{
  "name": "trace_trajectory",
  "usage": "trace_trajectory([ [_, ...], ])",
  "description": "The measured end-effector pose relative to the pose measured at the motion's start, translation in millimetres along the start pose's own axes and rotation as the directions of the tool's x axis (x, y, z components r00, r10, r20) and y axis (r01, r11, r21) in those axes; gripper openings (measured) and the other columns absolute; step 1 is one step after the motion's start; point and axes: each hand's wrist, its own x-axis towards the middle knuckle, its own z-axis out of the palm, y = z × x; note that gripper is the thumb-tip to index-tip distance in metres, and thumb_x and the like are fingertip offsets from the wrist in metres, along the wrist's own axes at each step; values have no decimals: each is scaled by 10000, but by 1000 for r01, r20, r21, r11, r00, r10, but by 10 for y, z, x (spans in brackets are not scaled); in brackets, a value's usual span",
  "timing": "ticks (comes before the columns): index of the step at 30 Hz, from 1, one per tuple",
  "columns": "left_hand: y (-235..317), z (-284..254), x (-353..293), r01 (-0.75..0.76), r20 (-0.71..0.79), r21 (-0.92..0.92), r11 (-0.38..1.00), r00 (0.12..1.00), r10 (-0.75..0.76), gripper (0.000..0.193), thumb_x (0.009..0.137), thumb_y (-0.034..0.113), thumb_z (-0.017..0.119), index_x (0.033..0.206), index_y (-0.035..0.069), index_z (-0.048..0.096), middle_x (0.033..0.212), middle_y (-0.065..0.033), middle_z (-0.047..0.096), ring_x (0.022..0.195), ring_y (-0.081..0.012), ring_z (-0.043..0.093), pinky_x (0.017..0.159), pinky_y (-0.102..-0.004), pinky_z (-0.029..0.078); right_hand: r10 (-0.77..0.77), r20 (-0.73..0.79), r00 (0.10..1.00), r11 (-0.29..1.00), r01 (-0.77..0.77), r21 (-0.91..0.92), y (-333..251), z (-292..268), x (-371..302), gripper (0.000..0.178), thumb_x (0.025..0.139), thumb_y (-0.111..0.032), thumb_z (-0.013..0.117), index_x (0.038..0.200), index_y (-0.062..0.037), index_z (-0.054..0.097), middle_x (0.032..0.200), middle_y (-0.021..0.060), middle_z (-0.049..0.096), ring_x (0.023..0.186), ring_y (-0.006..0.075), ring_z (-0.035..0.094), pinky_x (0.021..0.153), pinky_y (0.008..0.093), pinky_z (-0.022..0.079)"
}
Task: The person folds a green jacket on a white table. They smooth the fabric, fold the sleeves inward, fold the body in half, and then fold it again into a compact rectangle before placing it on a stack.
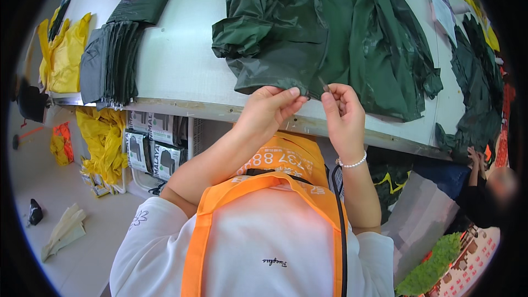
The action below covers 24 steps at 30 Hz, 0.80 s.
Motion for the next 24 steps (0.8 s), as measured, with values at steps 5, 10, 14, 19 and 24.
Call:
trace_trajectory([
  [5, -219, -237, 30, -3, 176, 386, 922, 982, -71, 235, 884, 206, 628, 972, -12, 634, 835, -81, 676, 740, -124, 647, 675, -233, 518, 219, 127, 967, 975, -212, -71, 456, 2, 168, 231, 848, -208, 679, 782, -13, 574, 612, -64, 501, 551, 14, 398, 484, 199, 309],
  [10, 450, -986, 432, -97, -46, 956, 277, 882, 469, 276, 807, 273, 717, 693, 26, 670, 542, -42, 597, 499, -111, 556, 530, -257, 476, 541, 115, 833, 834, -549, 55, 1072, -300, 47, 159, 865, -192, 659, 862, -62, 567, 669, -40, 507, 520, 27, 417, 470, 204, 334],
  [14, 899, -978, 779, -102, 566, 801, -589, 446, 693, 677, 633, 253, 806, 1212, 62, 510, 1207, -158, 526, 1109, -280, 511, 937, -388, 411, -108, -175, 979, 880, 12, -475, 1667, -421, 17, 244, 881, -181, 622, 988, 38, 620, 784, 59, 660, 700, 133, 587, 669, 246, 460],
  [19, 1147, -867, 1243, -268, 403, 897, -352, 823, 400, 591, 730, 201, 717, 1257, 71, 484, 1166, -124, 566, 1065, -265, 560, 936, -388, 430, 76, -35, 997, 950, -83, -302, 867, -402, 534, 253, 950, -154, 498, 1093, 21, 613, 930, 94, 681, 586, 75, 516, 566, 227, 438],
  [24, 1131, -832, 901, -371, 309, 140, 918, 897, 316, 492, 842, 34, 560, 1312, 29, 420, 1229, -96, 557, 1108, -220, 557, 915, -369, 470, -25, 52, 998, 999, 22, 40, 434, 239, 834, 271, 953, -130, 490, 1174, -15, 597, 970, 66, 668, 547, 36, 463, 515, 189, 402],
])
